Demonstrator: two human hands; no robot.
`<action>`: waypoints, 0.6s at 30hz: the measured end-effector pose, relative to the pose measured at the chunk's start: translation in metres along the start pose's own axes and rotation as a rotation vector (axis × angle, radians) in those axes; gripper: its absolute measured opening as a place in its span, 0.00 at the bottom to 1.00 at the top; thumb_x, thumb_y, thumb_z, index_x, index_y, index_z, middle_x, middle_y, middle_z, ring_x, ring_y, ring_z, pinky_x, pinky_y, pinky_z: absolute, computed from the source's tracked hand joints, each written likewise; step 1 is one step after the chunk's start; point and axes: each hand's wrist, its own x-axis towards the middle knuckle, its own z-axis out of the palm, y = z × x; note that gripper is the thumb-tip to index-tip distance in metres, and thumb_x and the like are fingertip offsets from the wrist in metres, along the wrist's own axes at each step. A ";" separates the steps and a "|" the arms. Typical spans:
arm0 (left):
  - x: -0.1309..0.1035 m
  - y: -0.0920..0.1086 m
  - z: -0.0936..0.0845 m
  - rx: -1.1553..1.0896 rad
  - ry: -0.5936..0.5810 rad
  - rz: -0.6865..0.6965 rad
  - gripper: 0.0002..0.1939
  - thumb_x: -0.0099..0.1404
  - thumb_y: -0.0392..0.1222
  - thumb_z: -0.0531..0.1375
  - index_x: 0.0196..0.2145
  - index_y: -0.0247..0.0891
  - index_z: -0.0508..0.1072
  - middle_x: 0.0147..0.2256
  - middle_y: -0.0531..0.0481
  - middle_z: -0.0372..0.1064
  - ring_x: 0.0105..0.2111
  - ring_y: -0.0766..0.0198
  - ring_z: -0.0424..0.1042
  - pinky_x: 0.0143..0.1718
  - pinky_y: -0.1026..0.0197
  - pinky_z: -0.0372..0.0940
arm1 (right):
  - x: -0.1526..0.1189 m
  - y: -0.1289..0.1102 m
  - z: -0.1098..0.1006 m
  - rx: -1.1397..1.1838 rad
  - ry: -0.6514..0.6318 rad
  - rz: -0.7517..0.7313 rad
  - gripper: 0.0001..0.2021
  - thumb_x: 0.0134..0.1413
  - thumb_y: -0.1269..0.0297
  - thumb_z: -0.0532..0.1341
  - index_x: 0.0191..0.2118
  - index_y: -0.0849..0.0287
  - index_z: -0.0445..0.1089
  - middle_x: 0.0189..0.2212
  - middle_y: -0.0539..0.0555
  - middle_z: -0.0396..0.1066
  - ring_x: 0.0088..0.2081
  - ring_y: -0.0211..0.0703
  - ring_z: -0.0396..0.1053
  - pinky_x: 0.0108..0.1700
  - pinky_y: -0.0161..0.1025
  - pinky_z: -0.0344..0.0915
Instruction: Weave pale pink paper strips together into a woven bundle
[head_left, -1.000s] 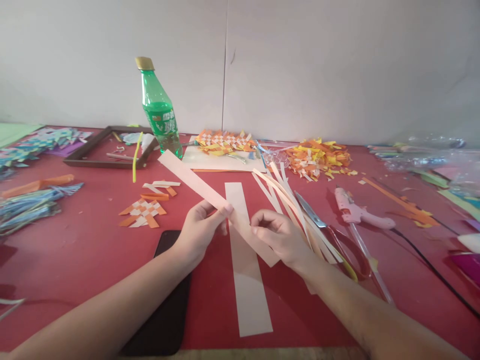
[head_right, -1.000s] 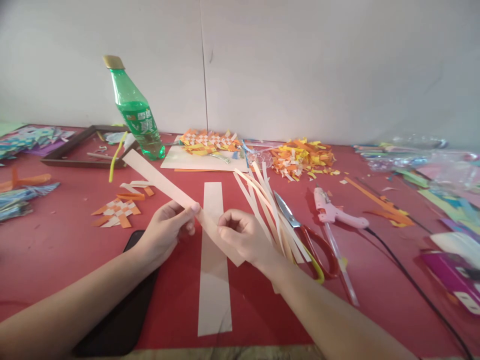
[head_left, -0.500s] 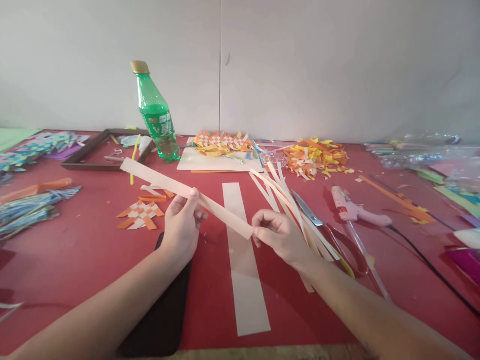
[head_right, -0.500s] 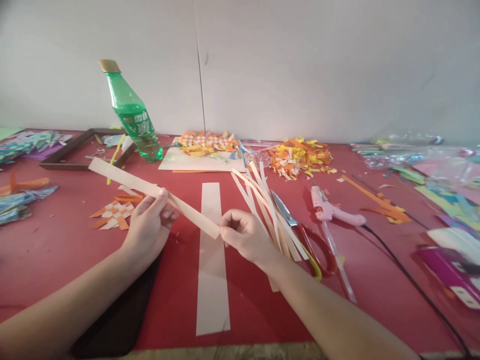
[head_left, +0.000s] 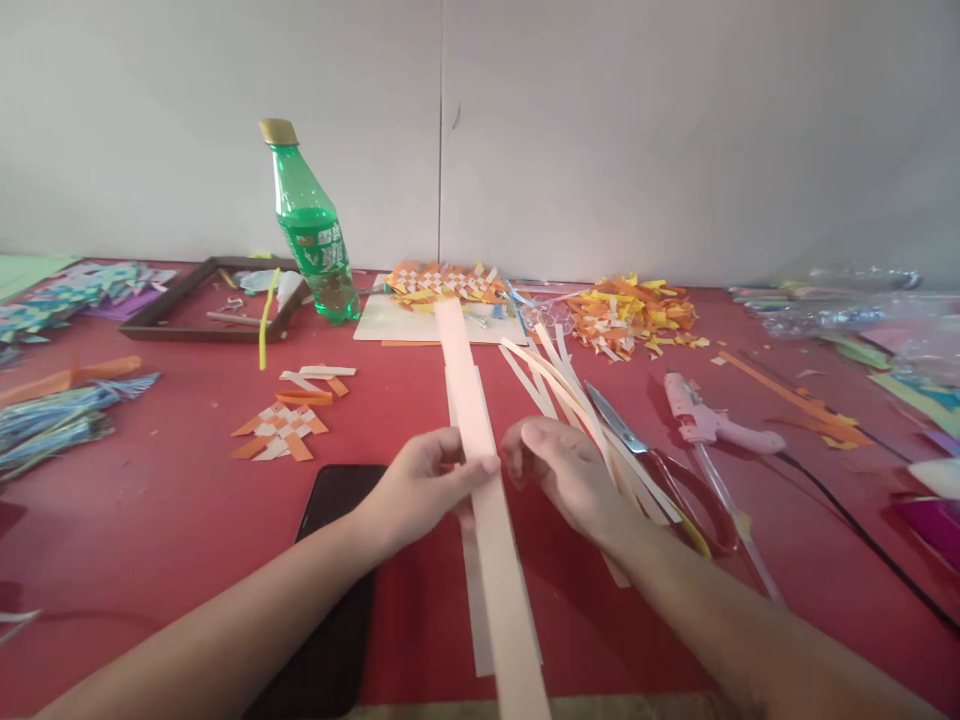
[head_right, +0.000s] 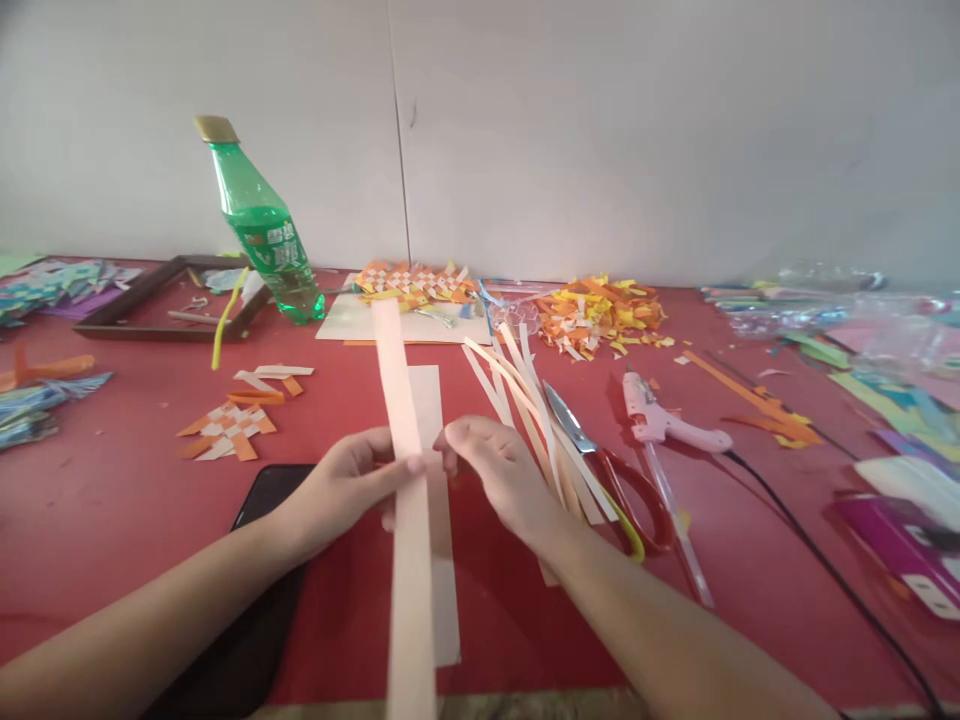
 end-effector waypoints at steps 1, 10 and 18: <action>-0.001 -0.001 0.001 0.064 -0.033 -0.034 0.16 0.61 0.51 0.65 0.35 0.33 0.72 0.29 0.51 0.70 0.19 0.72 0.69 0.20 0.68 0.65 | -0.001 0.000 0.001 -0.049 -0.020 0.003 0.14 0.61 0.56 0.58 0.29 0.59 0.71 0.23 0.49 0.66 0.27 0.37 0.63 0.31 0.36 0.60; 0.004 -0.001 -0.004 -0.084 0.206 0.111 0.14 0.58 0.46 0.68 0.33 0.36 0.68 0.28 0.56 0.67 0.24 0.72 0.69 0.28 0.68 0.68 | -0.003 -0.002 0.000 -0.252 -0.059 -0.016 0.10 0.52 0.68 0.59 0.22 0.58 0.60 0.19 0.44 0.53 0.22 0.33 0.50 0.24 0.34 0.47; 0.009 0.003 -0.011 -0.334 0.418 0.161 0.13 0.56 0.41 0.70 0.32 0.37 0.68 0.28 0.57 0.68 0.27 0.74 0.68 0.30 0.71 0.69 | -0.003 -0.003 0.002 -0.214 -0.162 0.046 0.10 0.51 0.66 0.59 0.22 0.59 0.61 0.19 0.45 0.53 0.22 0.33 0.50 0.24 0.34 0.47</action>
